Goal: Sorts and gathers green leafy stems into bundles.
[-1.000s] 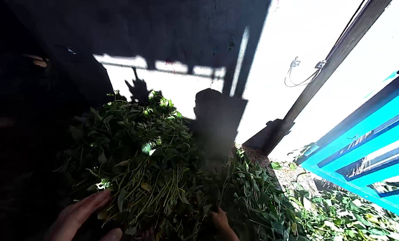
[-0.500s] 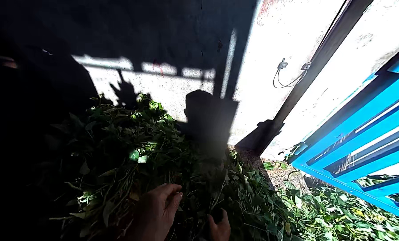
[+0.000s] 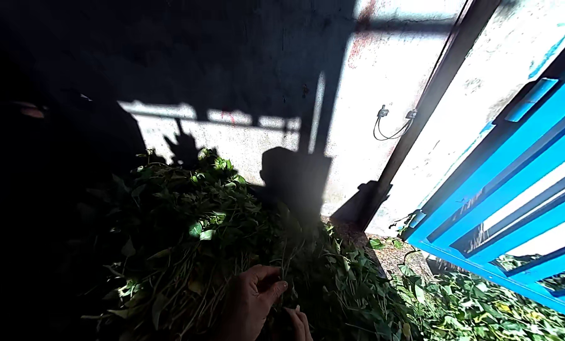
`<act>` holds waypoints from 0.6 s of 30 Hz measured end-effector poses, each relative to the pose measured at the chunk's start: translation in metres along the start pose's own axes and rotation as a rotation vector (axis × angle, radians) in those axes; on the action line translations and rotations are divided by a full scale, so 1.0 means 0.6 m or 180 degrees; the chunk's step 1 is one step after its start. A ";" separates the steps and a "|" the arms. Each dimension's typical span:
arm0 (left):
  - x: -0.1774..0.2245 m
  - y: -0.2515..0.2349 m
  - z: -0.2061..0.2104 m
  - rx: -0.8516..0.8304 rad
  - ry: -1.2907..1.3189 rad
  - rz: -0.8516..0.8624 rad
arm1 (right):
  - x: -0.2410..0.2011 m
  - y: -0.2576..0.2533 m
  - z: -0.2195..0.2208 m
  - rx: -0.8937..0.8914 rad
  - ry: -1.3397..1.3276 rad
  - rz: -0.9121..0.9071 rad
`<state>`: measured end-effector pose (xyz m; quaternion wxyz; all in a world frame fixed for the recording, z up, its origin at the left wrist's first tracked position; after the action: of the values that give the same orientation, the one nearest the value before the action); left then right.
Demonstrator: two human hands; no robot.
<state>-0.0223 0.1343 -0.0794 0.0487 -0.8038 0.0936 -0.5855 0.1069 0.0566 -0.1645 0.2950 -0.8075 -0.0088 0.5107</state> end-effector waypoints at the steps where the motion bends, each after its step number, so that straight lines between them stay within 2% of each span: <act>1: 0.002 0.000 -0.002 0.0034 0.0100 0.0014 | -0.007 -0.001 -0.004 0.0062 0.0068 -0.0121; 5: 0.011 0.001 -0.006 0.0021 0.0645 0.0034 | -0.024 -0.005 -0.017 0.0226 0.0165 -0.0262; 7: 0.018 0.001 -0.008 -0.0053 0.0845 0.0019 | -0.022 -0.019 -0.017 0.0020 0.0065 0.0116; 10: 0.024 0.004 -0.009 -0.0141 0.0965 0.0114 | -0.008 -0.046 -0.001 -0.0674 -0.0264 0.0868; 13: 0.024 0.007 -0.008 -0.0188 0.0992 0.0147 | -0.019 -0.069 0.004 -0.1024 -0.1158 0.1299; 16: 0.017 0.007 -0.012 -0.0048 0.1011 0.0071 | -0.038 -0.081 -0.009 -0.0686 -0.2216 0.1630; 18: 0.011 0.006 -0.015 0.0074 0.1105 -0.0009 | -0.039 -0.080 -0.017 -0.0305 -0.2484 0.1507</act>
<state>-0.0291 0.1295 -0.0709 0.0403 -0.6901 0.0927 -0.7166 0.1181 0.0839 -0.1186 0.1072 -0.5473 0.0419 0.8290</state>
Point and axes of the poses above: each hand's wrist, its own y-axis away from the middle knuckle, its own z-axis out of the palm, x = y × z, the point moved 8 cm from there along -y, towards the middle knuckle, and after that the axes turned 7 degrees about z, right-handed, at the moved point
